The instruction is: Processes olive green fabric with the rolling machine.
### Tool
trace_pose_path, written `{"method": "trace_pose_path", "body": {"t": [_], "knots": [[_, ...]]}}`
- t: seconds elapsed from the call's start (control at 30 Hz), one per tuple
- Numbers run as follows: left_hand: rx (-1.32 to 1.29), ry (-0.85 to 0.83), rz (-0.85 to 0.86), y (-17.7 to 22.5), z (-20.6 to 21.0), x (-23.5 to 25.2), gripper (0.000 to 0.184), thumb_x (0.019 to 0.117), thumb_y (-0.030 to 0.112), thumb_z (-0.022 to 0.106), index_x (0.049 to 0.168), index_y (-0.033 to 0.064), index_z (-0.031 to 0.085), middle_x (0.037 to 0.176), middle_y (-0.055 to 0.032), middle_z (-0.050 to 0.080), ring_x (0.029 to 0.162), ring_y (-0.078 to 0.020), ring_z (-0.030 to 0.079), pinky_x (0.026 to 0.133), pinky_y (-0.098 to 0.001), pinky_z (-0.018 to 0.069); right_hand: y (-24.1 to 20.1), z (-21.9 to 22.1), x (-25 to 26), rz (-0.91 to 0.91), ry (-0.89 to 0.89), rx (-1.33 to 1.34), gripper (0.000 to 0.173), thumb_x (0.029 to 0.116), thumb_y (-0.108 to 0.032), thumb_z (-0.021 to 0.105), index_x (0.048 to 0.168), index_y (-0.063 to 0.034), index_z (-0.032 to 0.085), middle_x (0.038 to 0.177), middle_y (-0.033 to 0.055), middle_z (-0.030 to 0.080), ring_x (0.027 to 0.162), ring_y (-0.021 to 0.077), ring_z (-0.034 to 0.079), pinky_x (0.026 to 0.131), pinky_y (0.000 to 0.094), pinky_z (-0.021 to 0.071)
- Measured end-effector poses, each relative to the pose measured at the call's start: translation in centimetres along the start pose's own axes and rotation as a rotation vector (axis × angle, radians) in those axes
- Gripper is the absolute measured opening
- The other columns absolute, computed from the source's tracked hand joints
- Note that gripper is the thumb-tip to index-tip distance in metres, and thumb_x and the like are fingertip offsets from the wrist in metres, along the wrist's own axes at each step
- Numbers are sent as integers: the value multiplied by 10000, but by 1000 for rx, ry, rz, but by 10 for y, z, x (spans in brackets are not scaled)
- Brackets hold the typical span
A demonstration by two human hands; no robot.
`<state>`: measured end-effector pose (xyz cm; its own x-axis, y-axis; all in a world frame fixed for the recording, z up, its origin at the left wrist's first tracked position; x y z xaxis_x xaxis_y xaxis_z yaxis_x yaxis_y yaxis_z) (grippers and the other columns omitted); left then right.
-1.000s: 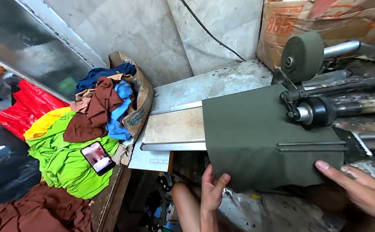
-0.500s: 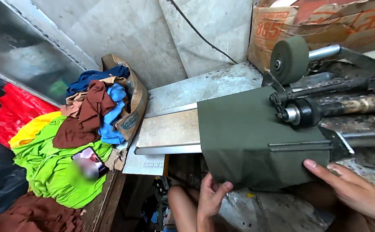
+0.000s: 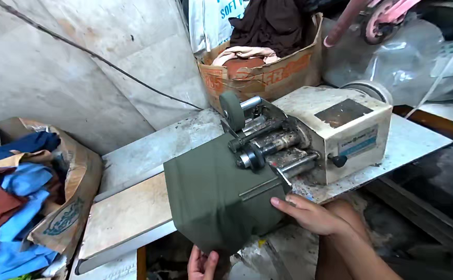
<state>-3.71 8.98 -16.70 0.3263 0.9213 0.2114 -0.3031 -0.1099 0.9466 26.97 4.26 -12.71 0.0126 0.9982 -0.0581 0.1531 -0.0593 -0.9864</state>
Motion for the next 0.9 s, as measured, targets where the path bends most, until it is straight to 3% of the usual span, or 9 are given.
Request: {"method": "trace_pose_path", "body": {"t": [0.07,0.13,0.27,0.37,0.47,0.6,0.77,0.83,0.9], "knots": [[-49,4,8,1,0,0,321,955,307,706,1274,270,692,1147,70,752,1013,-29,705,898,-244,580,2,0,1,-19,-6,10,467,1056,-509,430,924,-130,669,853,-57,686,860,4,661,789,266,553],[-108,16,22,3,-1,0,323,971,290,686,1291,248,678,1173,46,742,1070,-62,693,966,-302,562,2,0,1,-38,-11,12,468,1059,-504,430,933,-128,676,865,-53,694,870,6,665,799,269,557],[15,1,15,1,2,-1,311,950,298,713,1260,279,689,1130,90,752,1008,-14,700,906,-228,572,-1,0,1,-35,-5,28,442,1061,-474,432,959,-127,685,884,-65,698,888,-12,659,819,252,550],[-116,33,37,3,-1,-2,308,974,273,683,1281,241,682,1160,42,746,1055,-58,700,957,-298,570,-1,1,0,-48,-6,29,434,1066,-470,429,976,-135,690,904,-74,706,907,-20,663,833,239,553],[5,33,-2,2,4,-2,296,941,275,727,1234,257,686,1120,74,757,995,-30,711,897,-243,588,-1,1,1,-55,-6,30,423,1067,-464,433,971,-136,684,890,-76,701,891,-22,660,816,234,552],[-158,18,52,1,-1,-4,309,978,279,676,1285,255,681,1189,53,735,1094,-57,684,988,-309,553,-1,0,1,-57,-18,26,421,1069,-461,433,974,-139,687,890,-76,700,890,-23,660,822,233,551],[-37,16,23,-3,3,-5,275,948,304,716,1222,289,706,1109,88,756,992,-11,701,904,-233,573,-2,0,1,-72,-26,34,411,1075,-448,431,1019,-136,692,924,-77,714,920,-22,668,851,234,560],[-104,35,46,-1,1,-4,284,975,284,681,1258,274,690,1153,67,746,1049,-36,693,955,-277,563,-1,0,1,-62,-23,15,430,1069,-468,432,975,-130,681,885,-73,693,886,-21,654,818,238,546],[-27,63,19,-1,3,-4,277,953,276,710,1229,279,689,1122,86,755,1015,-21,702,914,-241,574,1,0,1,-46,-20,-3,456,1061,-495,431,929,-125,662,847,-63,667,849,-18,638,783,244,533]]}}
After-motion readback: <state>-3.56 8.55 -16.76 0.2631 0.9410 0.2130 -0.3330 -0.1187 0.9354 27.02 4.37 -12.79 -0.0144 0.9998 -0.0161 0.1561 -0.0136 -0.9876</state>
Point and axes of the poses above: each hand's wrist, its own x-axis towards the middle knuckle, its own z-axis out of the palm, y = z × x, the point moved 5 cm from there along x, towards the middle knuckle
